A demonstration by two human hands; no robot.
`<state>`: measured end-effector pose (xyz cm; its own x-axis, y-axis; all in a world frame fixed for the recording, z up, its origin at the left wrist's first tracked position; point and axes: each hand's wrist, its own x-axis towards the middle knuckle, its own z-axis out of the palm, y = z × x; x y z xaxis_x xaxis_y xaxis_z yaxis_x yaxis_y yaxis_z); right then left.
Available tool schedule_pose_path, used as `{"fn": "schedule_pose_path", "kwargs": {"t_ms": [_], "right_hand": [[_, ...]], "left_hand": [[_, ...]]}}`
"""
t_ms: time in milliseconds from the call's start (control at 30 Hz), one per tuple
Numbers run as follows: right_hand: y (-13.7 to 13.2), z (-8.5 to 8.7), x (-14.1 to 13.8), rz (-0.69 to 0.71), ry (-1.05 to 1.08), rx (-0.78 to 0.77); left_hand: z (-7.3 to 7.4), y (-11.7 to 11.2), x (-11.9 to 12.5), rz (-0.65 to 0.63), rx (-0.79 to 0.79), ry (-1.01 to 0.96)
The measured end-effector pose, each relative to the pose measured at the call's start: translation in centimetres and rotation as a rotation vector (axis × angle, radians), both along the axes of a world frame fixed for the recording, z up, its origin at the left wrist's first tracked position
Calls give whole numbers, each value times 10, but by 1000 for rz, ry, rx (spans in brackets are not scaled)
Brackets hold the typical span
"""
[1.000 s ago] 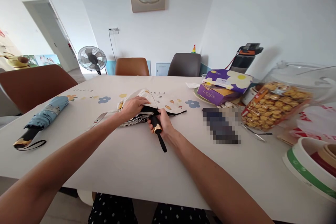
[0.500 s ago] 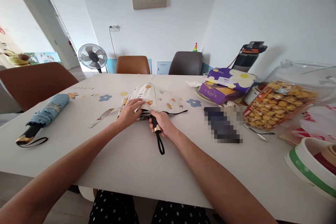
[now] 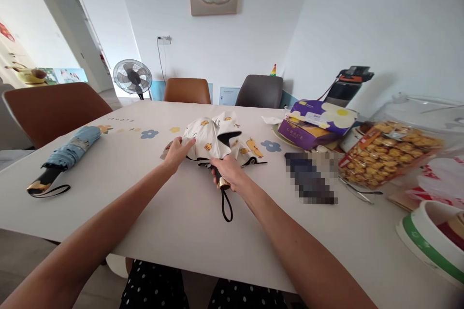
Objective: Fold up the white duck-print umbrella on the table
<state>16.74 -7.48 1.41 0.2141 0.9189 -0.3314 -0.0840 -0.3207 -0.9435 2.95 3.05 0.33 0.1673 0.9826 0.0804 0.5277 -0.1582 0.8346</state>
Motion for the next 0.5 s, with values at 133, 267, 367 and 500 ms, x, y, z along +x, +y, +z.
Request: {"fn": "schedule_pose_path", "kwargs": {"t_ms": [133, 267, 367, 500], "right_hand": [[2, -10, 1, 16, -52, 28], [1, -13, -3, 14, -135, -5], [-1, -14, -6, 52, -212, -18], [-3, -16, -8, 48, -233, -4]], "left_hand": [[12, 2, 14, 110, 177, 200], [31, 14, 36, 11, 288, 266], [40, 30, 57, -34, 243, 299], [33, 51, 77, -10, 87, 317]]}}
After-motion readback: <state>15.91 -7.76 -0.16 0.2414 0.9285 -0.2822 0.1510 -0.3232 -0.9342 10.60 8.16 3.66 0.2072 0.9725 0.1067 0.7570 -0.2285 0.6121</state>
